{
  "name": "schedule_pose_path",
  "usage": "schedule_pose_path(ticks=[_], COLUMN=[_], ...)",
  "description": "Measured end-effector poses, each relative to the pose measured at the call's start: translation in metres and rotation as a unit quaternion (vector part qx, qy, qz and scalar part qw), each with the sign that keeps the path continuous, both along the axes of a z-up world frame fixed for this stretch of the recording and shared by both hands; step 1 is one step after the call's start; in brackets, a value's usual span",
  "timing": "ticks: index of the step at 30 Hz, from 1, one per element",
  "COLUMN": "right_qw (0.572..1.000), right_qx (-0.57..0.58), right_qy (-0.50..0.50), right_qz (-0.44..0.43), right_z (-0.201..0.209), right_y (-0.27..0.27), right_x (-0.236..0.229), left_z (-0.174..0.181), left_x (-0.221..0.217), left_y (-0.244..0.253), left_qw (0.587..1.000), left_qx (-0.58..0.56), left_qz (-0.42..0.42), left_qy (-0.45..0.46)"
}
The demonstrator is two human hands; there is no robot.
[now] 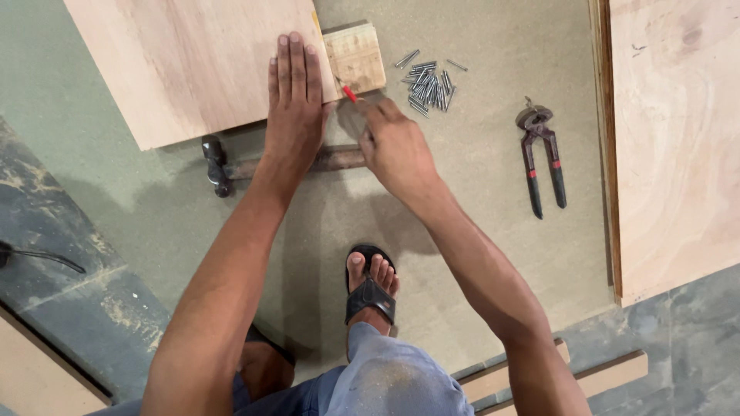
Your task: The person aligns two wooden boards on the floor, applies glue to one board, joins them, and hammers multiple nails to secure the joint. Tools and nails are handled directly on the floor throughout the process.
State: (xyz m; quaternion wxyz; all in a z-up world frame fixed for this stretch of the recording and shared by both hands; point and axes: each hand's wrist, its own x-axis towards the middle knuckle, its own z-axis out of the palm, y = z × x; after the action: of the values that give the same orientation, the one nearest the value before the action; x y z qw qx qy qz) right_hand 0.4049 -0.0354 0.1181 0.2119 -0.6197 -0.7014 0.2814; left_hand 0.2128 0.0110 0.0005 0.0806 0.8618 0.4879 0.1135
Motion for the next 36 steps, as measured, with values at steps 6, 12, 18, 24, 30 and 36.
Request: schedule_pose_path(ticks=[6, 12, 18, 24, 30, 36], right_qw=[0.996, 0.998, 1.000, 1.000, 0.984, 0.990], right_qx=[-0.043, -0.061, -0.007, 0.027, -0.070, 0.099], right_qy=[-0.055, -0.004, 0.014, 0.003, -0.128, -0.040], right_qz=[0.061, 0.014, 0.020, 0.015, 0.103, -0.097], right_z=[0.003, 0.010, -0.017, -0.023, 0.004, -0.014], right_y=[-0.013, -0.039, 0.009, 0.050, 0.002, 0.005], right_x=[-0.006, 0.004, -0.003, -0.014, -0.007, 0.044], left_z=[0.008, 0.010, 0.009, 0.005, 0.005, 0.008], left_x=[0.000, 0.000, 0.000, 0.000, 0.000, -0.001], left_y=[0.000, 0.000, 0.002, 0.000, 0.000, 0.001], left_qw=[1.000, 0.999, 1.000, 1.000, 1.000, 1.000], left_qx=[-0.008, -0.030, 0.002, 0.004, 0.007, -0.007], left_qz=[-0.003, -0.001, -0.002, 0.004, 0.004, -0.002], left_qy=[-0.007, -0.010, 0.009, 0.013, -0.007, 0.002])
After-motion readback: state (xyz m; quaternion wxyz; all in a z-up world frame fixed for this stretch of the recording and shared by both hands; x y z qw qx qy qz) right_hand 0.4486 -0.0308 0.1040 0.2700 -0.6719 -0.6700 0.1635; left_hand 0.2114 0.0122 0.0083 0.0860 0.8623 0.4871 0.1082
